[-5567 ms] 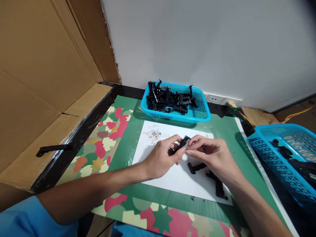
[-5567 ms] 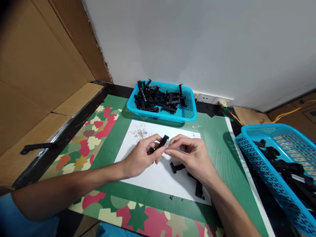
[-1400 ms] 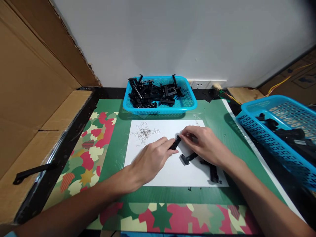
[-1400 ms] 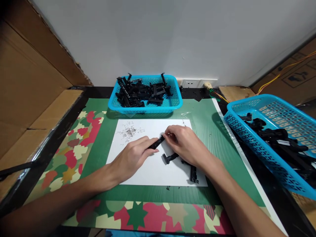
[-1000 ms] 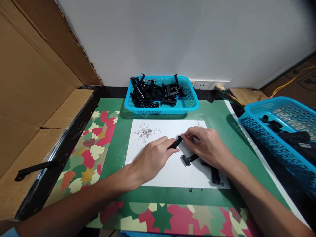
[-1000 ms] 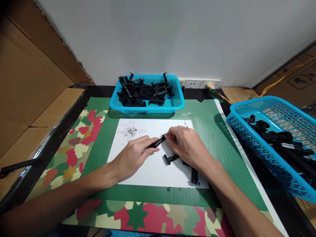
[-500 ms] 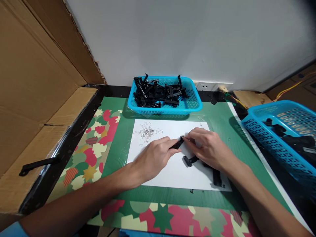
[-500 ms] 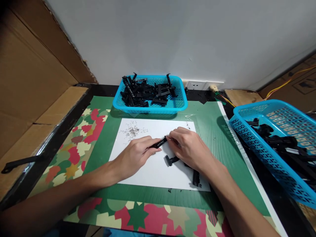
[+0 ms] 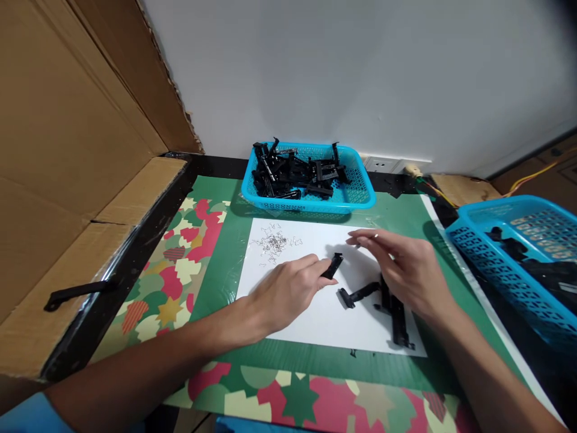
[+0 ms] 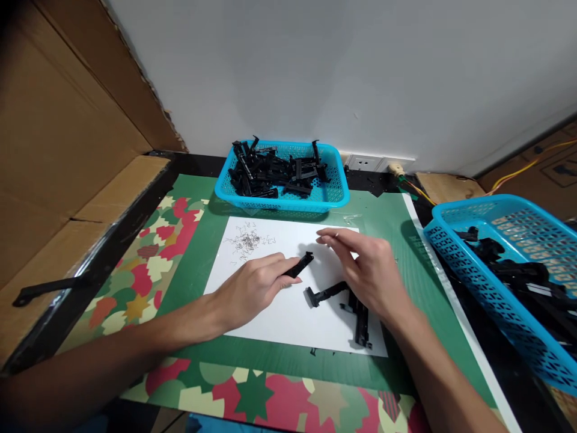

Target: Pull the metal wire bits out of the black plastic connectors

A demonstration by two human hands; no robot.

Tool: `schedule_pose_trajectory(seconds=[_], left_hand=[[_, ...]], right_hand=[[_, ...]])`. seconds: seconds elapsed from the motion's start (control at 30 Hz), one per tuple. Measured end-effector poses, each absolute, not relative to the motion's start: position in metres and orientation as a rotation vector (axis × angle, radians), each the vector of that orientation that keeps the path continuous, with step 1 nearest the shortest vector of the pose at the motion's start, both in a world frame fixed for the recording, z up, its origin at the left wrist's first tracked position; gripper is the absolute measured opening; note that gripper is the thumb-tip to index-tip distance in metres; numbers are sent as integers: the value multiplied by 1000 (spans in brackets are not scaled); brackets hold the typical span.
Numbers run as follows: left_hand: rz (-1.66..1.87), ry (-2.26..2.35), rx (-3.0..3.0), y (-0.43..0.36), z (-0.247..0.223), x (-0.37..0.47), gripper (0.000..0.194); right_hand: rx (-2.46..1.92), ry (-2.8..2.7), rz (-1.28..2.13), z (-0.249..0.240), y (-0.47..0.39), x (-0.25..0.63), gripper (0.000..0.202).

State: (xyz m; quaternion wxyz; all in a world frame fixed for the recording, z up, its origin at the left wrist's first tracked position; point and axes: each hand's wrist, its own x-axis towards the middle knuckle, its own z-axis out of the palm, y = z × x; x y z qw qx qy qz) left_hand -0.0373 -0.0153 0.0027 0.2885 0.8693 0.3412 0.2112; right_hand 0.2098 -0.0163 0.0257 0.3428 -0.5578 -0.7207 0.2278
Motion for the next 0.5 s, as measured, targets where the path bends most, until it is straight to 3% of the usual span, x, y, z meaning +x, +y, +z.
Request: schedule_pose_trajectory(seconds=[0.17, 0.5], left_hand=[[522, 932, 2317, -16, 4, -37, 25], [521, 929, 2286, -17, 4, -36, 22]], right_hand=[[-1419, -1403, 904, 21, -20, 185, 32], [-1397, -1344, 899, 22, -19, 181, 34]])
